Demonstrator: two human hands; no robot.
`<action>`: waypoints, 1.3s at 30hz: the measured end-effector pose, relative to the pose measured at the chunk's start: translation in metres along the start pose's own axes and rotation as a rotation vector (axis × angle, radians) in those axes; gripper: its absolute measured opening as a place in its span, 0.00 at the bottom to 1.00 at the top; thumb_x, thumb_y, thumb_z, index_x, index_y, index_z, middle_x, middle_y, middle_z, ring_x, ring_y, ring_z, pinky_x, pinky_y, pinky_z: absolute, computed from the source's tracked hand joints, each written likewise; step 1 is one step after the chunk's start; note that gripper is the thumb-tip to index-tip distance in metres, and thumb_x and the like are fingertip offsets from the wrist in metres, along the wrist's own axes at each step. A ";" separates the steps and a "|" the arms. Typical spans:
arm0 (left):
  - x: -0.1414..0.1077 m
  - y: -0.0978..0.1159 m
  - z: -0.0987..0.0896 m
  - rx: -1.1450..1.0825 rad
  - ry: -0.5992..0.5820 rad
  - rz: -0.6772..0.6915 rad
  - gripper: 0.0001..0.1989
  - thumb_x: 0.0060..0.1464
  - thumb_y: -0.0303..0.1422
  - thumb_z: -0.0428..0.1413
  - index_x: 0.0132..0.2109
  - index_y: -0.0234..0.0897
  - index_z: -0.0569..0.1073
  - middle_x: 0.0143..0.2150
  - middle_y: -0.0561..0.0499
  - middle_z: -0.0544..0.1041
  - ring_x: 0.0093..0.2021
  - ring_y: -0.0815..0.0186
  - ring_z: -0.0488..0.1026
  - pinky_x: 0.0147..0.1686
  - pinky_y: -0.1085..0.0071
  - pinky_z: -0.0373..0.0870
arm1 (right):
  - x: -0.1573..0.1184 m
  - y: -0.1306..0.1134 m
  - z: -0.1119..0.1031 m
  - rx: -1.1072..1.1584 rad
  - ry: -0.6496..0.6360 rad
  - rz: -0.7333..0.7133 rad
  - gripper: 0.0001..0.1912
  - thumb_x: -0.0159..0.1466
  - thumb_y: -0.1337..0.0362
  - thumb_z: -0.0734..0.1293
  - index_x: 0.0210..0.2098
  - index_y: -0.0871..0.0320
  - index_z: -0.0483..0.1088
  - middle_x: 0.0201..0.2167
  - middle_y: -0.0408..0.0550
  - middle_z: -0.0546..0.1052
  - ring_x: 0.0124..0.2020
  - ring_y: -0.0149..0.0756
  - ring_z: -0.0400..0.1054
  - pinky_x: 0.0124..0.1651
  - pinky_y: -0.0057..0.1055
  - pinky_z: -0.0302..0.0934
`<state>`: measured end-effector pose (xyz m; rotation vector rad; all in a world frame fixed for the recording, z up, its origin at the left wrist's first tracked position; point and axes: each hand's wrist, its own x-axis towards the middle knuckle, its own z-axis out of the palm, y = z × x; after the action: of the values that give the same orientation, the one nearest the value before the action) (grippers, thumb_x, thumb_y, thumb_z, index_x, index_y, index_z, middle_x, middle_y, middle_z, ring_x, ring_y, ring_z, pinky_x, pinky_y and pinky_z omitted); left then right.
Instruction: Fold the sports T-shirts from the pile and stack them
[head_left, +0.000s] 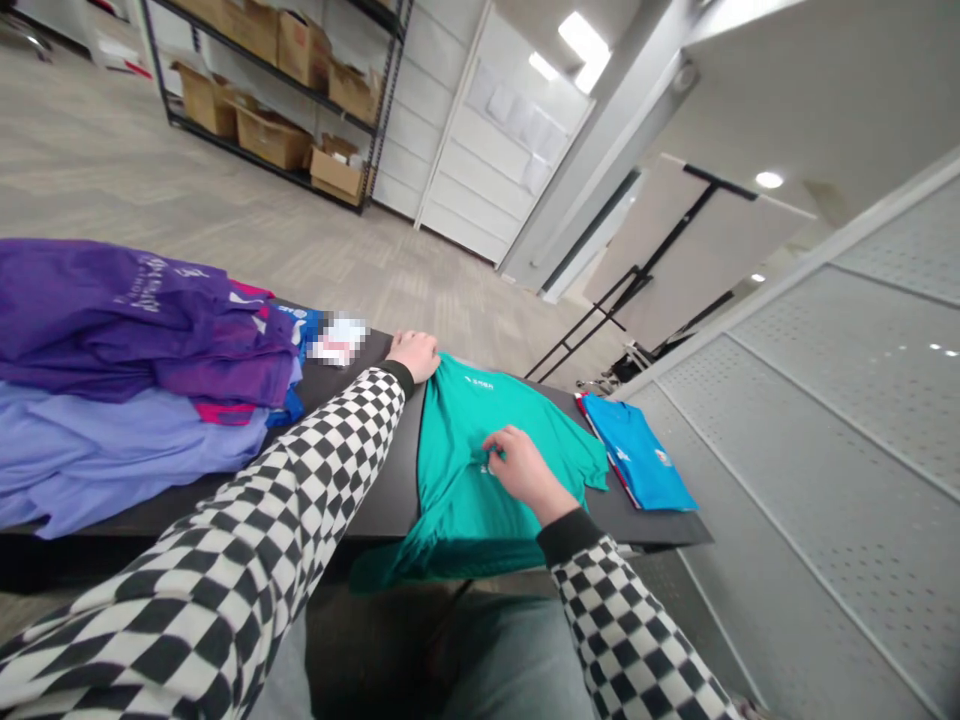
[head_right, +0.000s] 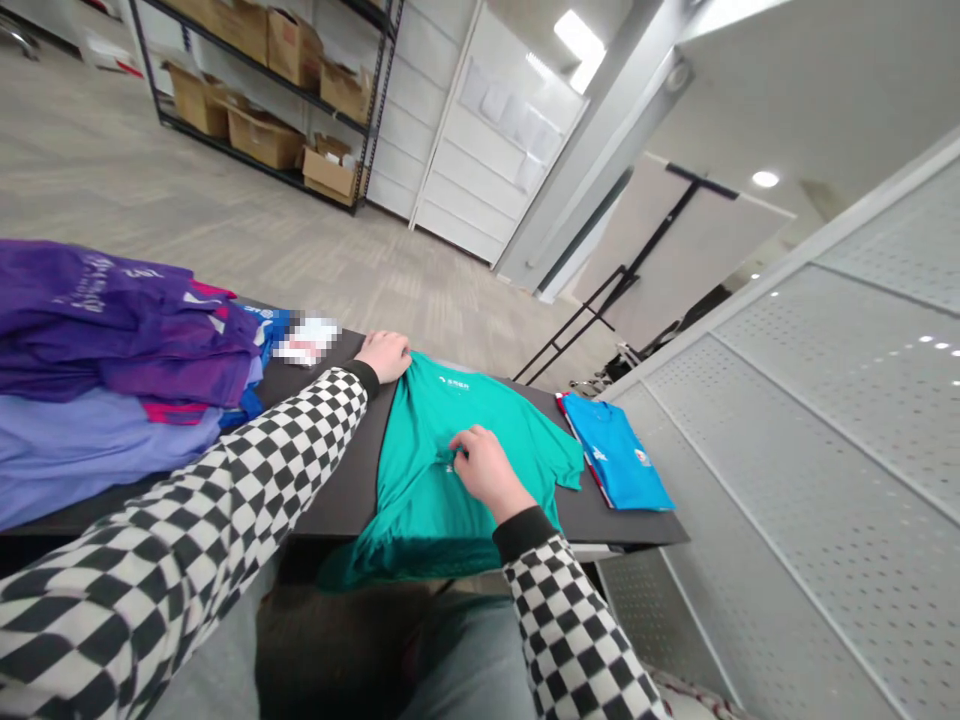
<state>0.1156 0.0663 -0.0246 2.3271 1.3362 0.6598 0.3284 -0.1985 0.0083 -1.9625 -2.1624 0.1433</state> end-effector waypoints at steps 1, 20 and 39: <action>0.003 -0.001 0.001 -0.004 -0.004 -0.014 0.18 0.68 0.36 0.53 0.56 0.39 0.83 0.65 0.34 0.80 0.72 0.40 0.67 0.79 0.35 0.49 | -0.005 0.002 -0.003 0.010 0.005 -0.004 0.14 0.66 0.77 0.68 0.43 0.56 0.82 0.43 0.50 0.80 0.47 0.43 0.74 0.57 0.39 0.67; -0.025 0.028 -0.006 0.052 -0.092 0.303 0.13 0.66 0.38 0.57 0.48 0.42 0.86 0.50 0.43 0.87 0.53 0.50 0.81 0.57 0.59 0.73 | -0.105 -0.062 0.003 0.252 0.325 0.117 0.16 0.75 0.63 0.65 0.58 0.52 0.79 0.48 0.55 0.83 0.49 0.51 0.79 0.58 0.52 0.75; -0.069 0.042 0.014 0.129 -0.156 0.484 0.20 0.69 0.42 0.54 0.54 0.45 0.89 0.54 0.42 0.84 0.58 0.50 0.80 0.57 0.59 0.69 | -0.113 -0.168 0.051 0.207 0.062 0.123 0.13 0.79 0.49 0.68 0.53 0.47 0.82 0.38 0.49 0.84 0.37 0.46 0.78 0.40 0.38 0.70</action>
<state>0.1227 -0.0154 -0.0283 2.7712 0.7684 0.5207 0.1639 -0.3243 -0.0156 -1.9538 -1.9055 0.3088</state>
